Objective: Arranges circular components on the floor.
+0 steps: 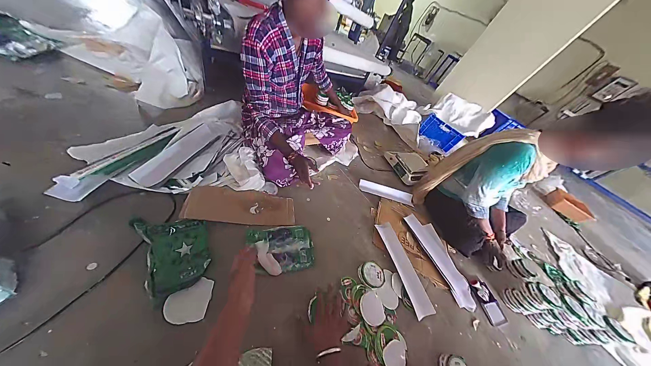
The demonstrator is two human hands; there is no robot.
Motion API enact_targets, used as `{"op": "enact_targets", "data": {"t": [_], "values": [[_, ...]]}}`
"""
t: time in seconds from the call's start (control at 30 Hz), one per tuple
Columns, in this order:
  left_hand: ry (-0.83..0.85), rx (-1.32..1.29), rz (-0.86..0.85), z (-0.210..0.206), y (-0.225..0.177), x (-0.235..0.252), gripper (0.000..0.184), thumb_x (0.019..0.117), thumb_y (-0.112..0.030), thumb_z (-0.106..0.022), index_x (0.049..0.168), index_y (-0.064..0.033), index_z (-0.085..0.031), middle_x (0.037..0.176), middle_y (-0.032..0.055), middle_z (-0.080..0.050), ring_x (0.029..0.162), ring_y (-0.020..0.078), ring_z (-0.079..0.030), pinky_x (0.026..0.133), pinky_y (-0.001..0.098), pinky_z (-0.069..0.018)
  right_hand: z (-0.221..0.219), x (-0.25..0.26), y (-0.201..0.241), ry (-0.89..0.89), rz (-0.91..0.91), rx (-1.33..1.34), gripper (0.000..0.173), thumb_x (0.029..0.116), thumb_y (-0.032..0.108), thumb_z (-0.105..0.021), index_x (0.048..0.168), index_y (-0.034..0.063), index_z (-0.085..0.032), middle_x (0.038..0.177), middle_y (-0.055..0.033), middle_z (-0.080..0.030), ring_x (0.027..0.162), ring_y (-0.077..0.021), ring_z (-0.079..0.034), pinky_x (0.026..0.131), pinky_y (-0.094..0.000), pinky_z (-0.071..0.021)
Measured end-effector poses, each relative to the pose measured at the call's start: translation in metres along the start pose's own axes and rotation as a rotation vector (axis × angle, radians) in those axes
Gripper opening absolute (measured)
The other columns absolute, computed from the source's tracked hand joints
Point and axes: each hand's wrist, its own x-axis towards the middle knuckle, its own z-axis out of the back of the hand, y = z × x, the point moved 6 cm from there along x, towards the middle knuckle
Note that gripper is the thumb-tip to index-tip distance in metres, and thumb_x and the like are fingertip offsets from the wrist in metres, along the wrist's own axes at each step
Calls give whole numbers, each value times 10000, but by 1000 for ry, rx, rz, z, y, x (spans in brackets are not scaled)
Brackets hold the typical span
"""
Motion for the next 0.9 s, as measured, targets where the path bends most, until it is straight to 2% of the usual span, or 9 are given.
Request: {"op": "enact_targets", "data": {"t": [0.07,0.17,0.3,0.4,0.57,0.63,0.73,0.8,0.9], "values": [[-130,-96,95,6,18,21,500,1118,-289,-370,1484,49,-419,1531,258,-430,1419,353,-423,1137,562,-361,-6,15,27,88,47,-2,788,915,491,-687,1568,132,-431,1655,-250,-269,1540,-513,-148,1161,-780,-102],[-247,-172,259,8,43,45,576,1111,-390,-374,1471,57,-430,1525,271,-431,1409,375,-429,1122,584,-363,-27,44,69,140,74,-2,743,954,497,-628,1568,129,-431,1665,-230,-261,1556,-468,-140,1192,-738,-80],[-249,-154,315,8,50,52,585,1110,-409,-359,1462,49,-450,1514,271,-444,1390,384,-443,1095,595,-376,-40,61,98,272,-98,46,769,1021,514,-504,1619,82,-288,1708,-213,-91,1577,-436,-39,1225,-683,-12],[-266,-201,344,5,51,50,559,1115,-385,-356,1467,41,-440,1508,268,-446,1373,381,-452,1078,588,-388,-54,61,108,286,-158,150,732,1040,454,-496,1607,37,-293,1709,-221,-62,1574,-452,-13,1223,-682,2],[-277,-233,383,3,49,49,593,1122,-403,-322,1509,43,-376,1585,258,-350,1463,375,-350,1142,597,-316,-43,57,131,263,-174,333,616,1045,284,-544,1574,24,-366,1694,-257,-93,1556,-502,-42,1207,-704,-49],[-272,-246,376,4,50,50,590,1125,-388,-317,1508,58,-372,1594,266,-333,1476,378,-333,1155,588,-304,-30,50,129,148,-88,450,591,1006,211,-592,1530,-12,-433,1663,-308,-166,1536,-535,-108,1197,-708,-95],[-262,-277,353,2,53,52,573,1120,-382,-328,1486,50,-415,1564,262,-384,1444,369,-385,1137,580,-341,-9,22,81,-283,-42,596,732,853,193,-709,1446,-144,-444,1540,-391,-353,1437,-564,-330,1150,-670,-295],[-252,-295,343,-2,52,52,574,1121,-397,-313,1481,33,-433,1551,244,-413,1432,345,-410,1134,565,-357,-5,-3,32,-476,-212,483,833,748,167,-818,1417,-169,-452,1495,-409,-404,1384,-591,-393,1119,-677,-345],[-253,-251,313,-3,51,51,565,1123,-388,-318,1485,31,-432,1552,243,-414,1447,335,-396,1152,566,-336,-13,-34,-15,-451,-506,371,1143,583,166,-929,1503,-154,-330,1534,-422,-328,1402,-616,-339,1134,-699,-294]]}}
